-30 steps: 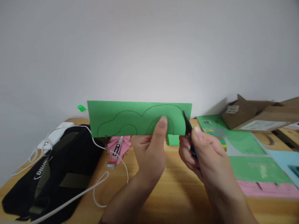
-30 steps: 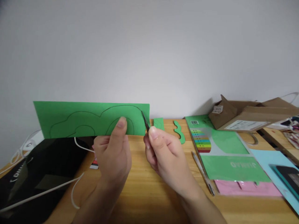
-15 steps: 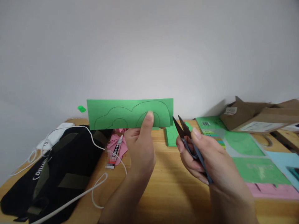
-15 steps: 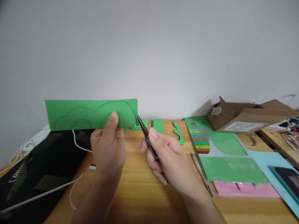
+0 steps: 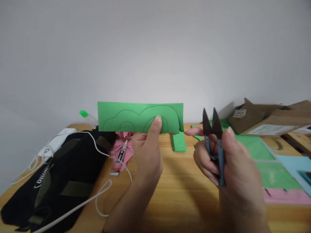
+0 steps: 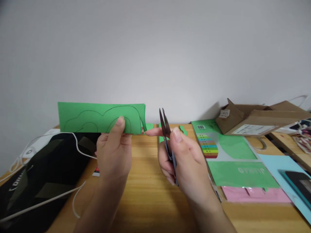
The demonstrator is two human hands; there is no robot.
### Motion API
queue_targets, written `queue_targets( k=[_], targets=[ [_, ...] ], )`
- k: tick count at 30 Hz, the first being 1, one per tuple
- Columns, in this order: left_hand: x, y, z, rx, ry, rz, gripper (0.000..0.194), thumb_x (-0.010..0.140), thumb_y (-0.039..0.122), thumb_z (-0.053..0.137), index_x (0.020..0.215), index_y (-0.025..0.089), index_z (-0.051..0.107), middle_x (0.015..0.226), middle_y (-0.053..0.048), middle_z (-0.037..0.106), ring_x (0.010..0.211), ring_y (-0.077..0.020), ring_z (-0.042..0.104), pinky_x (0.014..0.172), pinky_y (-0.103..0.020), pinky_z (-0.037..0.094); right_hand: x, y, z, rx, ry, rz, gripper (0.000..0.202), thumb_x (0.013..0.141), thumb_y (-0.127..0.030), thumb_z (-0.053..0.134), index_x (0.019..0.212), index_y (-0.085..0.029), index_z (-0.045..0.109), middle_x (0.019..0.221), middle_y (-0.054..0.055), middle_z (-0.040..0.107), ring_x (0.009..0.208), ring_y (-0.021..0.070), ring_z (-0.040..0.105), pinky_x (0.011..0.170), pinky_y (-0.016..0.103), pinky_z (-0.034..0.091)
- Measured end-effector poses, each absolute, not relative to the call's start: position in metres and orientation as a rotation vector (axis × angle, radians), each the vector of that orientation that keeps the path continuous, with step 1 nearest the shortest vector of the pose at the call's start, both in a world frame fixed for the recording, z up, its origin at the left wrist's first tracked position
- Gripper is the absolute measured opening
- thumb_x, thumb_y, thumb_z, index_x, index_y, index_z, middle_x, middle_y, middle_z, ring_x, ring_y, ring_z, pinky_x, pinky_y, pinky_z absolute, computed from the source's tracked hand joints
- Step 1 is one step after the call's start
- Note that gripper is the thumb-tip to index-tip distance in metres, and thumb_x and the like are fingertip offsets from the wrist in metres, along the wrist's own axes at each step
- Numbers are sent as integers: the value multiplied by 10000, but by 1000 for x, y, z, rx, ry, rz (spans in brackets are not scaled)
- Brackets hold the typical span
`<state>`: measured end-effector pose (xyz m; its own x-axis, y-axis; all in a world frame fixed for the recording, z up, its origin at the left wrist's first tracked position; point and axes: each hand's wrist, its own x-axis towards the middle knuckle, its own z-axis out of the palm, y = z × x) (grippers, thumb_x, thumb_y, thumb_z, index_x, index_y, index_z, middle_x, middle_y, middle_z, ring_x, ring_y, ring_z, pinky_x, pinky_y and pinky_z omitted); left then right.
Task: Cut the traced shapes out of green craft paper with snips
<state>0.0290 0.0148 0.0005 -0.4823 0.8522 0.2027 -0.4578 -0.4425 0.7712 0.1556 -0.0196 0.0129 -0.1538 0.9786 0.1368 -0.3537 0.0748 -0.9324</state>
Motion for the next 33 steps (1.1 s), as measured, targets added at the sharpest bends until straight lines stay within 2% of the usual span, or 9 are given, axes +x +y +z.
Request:
queue_targets(
  k=[6,15,20,26,33],
  targets=[
    [29,13,-1,750,831,1952,190,771,390,809,677,228,774,824,17,791,816,-134,721,843,-245,562,150,-20,17,-855,-1081,1323,411,961,-551,539,993,-204,758,428,-90,353,343,65,222,323,184,164],
    [28,12,2,708,799,1883,229,756,362,823,606,213,737,741,22,759,751,-122,704,731,-227,576,145,-19,19,-903,-1071,1248,436,995,-537,486,977,-198,760,421,-94,318,352,65,185,330,200,123],
    [28,9,7,711,751,1828,159,779,330,802,688,203,777,765,3,770,741,-132,717,821,-281,614,143,-19,21,-910,-1064,1194,386,1008,-475,488,986,-193,751,420,-97,311,357,69,187,331,201,126],
    [29,9,11,670,658,1831,99,749,277,829,716,198,778,773,-8,775,792,-148,737,746,-259,635,143,-21,22,-919,-1037,1156,342,1008,-436,493,977,-192,731,430,-100,311,360,66,176,323,194,113],
    [28,7,9,707,713,1864,87,795,285,790,734,222,786,833,-3,787,867,-128,728,880,-270,613,152,-27,19,-888,-1086,1282,333,996,-487,516,849,-221,653,447,-87,371,373,63,228,338,186,156]
  ],
)
